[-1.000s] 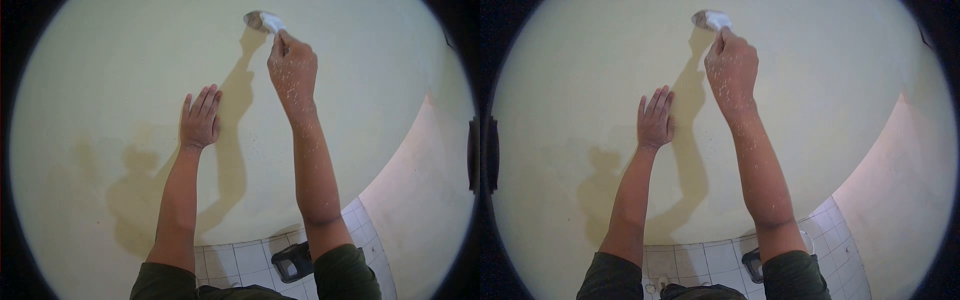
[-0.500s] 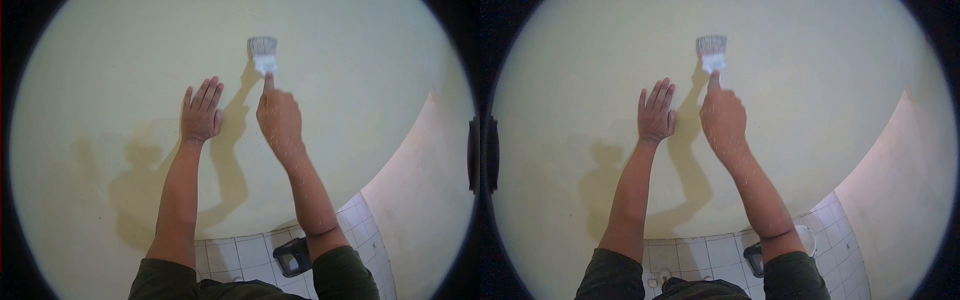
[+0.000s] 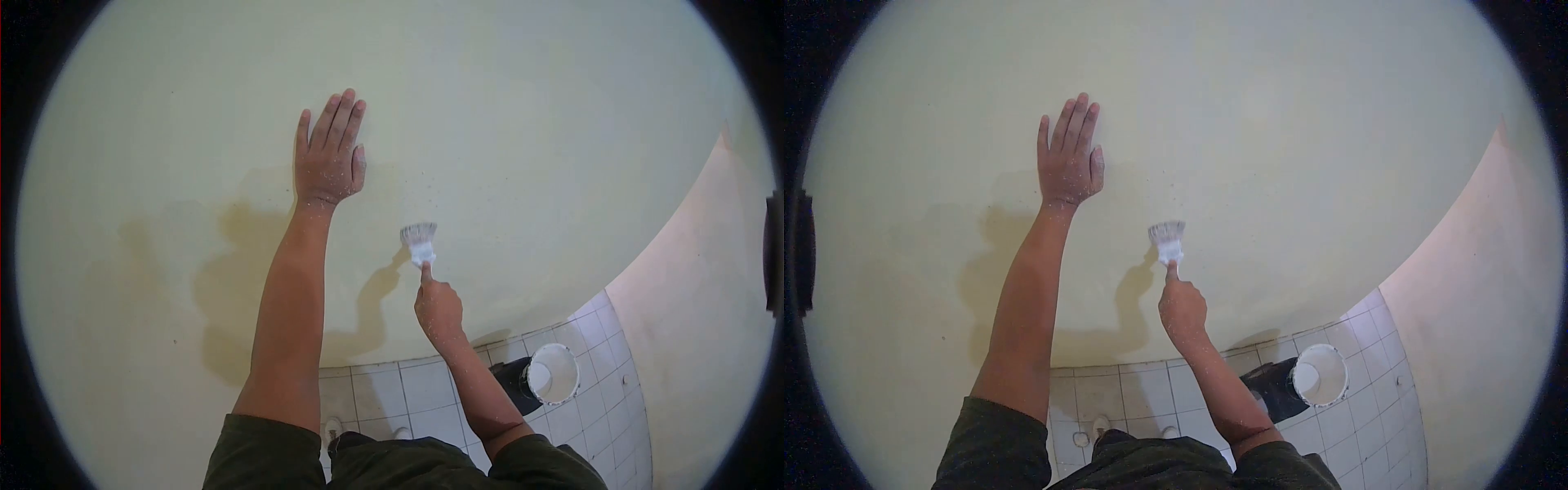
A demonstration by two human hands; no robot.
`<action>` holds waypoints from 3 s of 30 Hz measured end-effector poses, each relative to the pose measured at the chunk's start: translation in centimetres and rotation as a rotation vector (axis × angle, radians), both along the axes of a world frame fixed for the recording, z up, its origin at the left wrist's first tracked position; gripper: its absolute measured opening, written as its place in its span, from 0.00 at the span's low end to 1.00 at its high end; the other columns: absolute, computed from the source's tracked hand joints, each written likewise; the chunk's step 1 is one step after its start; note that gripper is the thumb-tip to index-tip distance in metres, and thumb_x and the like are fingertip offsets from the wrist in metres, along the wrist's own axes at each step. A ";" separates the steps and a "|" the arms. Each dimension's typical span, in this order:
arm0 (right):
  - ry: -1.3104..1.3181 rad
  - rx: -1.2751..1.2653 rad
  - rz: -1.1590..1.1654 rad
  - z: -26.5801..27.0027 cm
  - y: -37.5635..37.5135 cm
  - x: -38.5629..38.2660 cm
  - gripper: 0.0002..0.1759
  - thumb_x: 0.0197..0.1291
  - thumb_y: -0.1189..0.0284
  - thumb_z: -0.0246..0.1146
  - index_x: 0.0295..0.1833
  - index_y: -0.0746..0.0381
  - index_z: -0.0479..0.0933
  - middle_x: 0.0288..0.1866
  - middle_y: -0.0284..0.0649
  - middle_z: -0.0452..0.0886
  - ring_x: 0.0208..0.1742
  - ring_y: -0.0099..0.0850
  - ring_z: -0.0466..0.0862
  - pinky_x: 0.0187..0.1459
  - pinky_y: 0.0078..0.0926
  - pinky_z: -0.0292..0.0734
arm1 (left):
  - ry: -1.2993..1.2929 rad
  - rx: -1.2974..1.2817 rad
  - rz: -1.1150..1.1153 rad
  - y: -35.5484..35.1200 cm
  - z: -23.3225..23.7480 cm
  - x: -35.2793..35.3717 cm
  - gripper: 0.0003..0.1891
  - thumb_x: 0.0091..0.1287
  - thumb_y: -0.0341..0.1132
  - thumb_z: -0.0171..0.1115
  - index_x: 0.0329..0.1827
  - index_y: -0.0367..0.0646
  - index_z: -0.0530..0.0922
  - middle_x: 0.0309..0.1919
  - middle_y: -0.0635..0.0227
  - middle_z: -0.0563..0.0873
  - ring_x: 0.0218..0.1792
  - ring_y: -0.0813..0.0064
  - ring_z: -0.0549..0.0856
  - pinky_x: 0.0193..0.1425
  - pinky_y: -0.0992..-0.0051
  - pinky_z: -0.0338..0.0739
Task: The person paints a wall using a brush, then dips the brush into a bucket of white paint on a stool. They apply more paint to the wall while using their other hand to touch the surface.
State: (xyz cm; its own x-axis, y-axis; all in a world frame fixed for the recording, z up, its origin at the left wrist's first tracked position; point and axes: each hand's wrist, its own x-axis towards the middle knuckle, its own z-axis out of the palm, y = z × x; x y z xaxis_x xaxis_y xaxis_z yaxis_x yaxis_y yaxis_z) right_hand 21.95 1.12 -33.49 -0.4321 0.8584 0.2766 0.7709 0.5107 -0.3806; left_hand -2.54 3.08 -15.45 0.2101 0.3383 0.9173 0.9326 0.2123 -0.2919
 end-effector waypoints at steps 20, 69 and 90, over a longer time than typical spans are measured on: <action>0.491 0.038 -0.011 9.4 1.9 3.1 0.26 0.68 0.74 0.64 0.69 0.73 0.76 0.31 0.64 0.83 0.34 0.58 0.87 0.36 0.47 0.81 | 0.011 0.025 0.006 0.2 0.0 -0.3 0.37 0.68 0.41 0.53 0.85 0.52 0.63 0.85 0.72 0.64 0.84 0.70 0.63 0.88 0.51 0.47; 0.533 -0.246 -0.004 6.8 3.8 3.3 0.20 0.61 0.70 0.71 0.56 0.68 0.85 0.35 0.57 0.88 0.36 0.40 0.88 0.45 0.38 0.84 | 0.004 -0.036 -0.025 -0.4 -0.2 -0.4 0.39 0.67 0.38 0.53 0.85 0.48 0.63 0.85 0.69 0.63 0.85 0.69 0.61 0.88 0.47 0.49; 0.569 0.633 0.025 54.9 1.9 -0.5 0.20 0.68 0.66 0.69 0.61 0.63 0.87 0.20 0.26 0.68 0.15 0.17 0.59 0.16 0.22 0.52 | 0.032 -0.229 -0.193 -1.1 1.5 -1.6 0.39 0.71 0.40 0.52 0.87 0.51 0.58 0.88 0.73 0.55 0.86 0.74 0.56 0.86 0.43 0.47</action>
State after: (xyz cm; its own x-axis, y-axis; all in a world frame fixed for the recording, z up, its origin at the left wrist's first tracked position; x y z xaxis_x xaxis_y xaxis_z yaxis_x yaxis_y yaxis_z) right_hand 21.48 3.02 21.41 -0.0985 0.4610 0.8819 0.5342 0.7722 -0.3439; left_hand -4.17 1.94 -13.97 0.3181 0.4862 0.8139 0.9389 -0.0428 -0.3415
